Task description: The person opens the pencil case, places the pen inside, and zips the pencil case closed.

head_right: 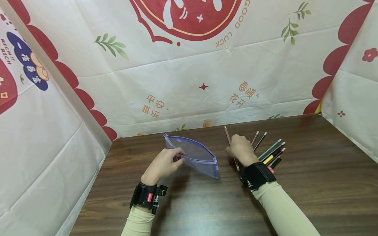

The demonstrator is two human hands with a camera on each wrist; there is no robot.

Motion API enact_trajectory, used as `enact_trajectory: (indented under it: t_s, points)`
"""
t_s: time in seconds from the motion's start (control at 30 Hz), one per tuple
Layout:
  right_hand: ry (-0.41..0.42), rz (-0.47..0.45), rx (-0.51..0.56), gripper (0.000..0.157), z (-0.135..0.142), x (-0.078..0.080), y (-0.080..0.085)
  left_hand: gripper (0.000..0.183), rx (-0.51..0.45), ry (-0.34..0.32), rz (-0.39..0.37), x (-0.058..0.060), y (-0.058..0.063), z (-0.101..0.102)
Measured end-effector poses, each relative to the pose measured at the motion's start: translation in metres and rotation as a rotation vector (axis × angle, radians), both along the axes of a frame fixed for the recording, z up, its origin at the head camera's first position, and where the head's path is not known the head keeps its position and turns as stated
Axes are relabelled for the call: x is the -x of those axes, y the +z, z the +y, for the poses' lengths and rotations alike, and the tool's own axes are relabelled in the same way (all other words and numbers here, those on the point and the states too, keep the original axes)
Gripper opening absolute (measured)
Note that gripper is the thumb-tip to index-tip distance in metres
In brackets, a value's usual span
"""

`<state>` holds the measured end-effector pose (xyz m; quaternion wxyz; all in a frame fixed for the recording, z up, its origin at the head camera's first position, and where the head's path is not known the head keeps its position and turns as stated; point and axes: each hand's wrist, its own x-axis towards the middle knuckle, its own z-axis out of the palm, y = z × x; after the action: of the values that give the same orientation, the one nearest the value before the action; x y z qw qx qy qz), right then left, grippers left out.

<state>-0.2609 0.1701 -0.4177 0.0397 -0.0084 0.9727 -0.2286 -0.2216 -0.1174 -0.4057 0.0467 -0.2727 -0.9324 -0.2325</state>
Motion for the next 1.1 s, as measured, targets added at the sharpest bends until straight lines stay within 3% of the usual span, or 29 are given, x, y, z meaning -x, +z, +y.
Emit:
enact_trajectory:
  t_s: [0.33, 1.1]
  points:
    - [0.031, 0.107, 0.047, 0.021, -0.008, -0.009, 0.018, 0.015, 0.003, 0.001, 0.005, 0.002, 0.000, 0.000]
    - [0.072, 0.206, 0.082, 0.023, -0.019, -0.020, 0.032, 0.017, 0.011, -0.006, 0.004, 0.002, -0.001, 0.000]
